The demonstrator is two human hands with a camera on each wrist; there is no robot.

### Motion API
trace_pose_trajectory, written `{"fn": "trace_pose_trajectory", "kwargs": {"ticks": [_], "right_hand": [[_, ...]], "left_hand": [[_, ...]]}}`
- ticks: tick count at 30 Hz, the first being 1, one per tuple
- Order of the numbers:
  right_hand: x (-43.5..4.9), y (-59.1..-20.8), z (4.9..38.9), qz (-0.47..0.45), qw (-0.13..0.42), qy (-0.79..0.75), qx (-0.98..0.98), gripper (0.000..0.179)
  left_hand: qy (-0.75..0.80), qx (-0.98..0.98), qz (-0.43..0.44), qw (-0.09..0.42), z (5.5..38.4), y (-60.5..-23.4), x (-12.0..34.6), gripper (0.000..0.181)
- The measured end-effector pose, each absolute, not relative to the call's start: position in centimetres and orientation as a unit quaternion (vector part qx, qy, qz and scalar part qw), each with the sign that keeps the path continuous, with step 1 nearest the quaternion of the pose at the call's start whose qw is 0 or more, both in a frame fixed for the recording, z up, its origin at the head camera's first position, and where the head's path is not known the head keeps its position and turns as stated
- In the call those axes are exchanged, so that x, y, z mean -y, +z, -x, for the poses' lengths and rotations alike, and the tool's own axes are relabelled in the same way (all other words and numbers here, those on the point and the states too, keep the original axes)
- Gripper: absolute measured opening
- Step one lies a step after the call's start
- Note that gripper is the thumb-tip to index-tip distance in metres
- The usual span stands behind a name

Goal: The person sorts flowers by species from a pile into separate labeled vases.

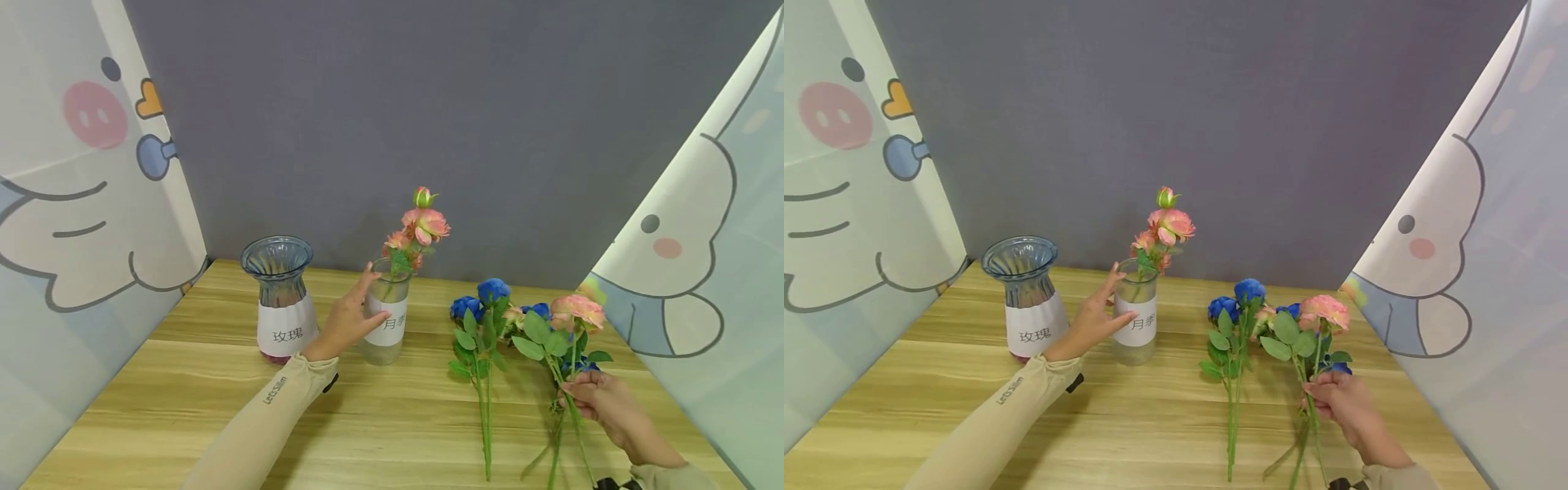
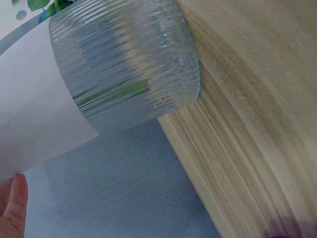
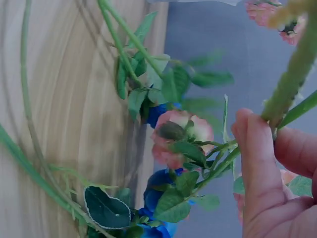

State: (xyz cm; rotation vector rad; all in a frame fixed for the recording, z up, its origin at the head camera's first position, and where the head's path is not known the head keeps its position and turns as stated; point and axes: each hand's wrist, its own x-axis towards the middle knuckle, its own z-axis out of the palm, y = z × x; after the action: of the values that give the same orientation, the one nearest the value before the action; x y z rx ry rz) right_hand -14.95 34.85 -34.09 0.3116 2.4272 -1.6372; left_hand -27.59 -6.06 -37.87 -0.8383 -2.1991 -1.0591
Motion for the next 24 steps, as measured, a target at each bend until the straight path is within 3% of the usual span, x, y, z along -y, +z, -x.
{"fn": "trace_pose_trajectory", "kwargs": {"ticks": [10,17,24], "right_hand": [[-34.3,-33.2,15.5,-0.085,0.085,-0.513,-0.85,0.012],[-32.4,-35.1,16.4,-0.064,0.104,-0.561,-0.819,0.008],[-31.6,-37.0,16.7,-0.08,0.13,-0.604,-0.782,0.018]], "left_hand": [[-0.392,0.811,0.319,0.296,27.5,-37.7,5.9,0.078],[-0.397,0.811,0.315,0.292,27.4,-37.6,5.9,0.076],[-0.393,0.811,0.316,0.297,27.5,-37.6,6.0,0.082]]}}
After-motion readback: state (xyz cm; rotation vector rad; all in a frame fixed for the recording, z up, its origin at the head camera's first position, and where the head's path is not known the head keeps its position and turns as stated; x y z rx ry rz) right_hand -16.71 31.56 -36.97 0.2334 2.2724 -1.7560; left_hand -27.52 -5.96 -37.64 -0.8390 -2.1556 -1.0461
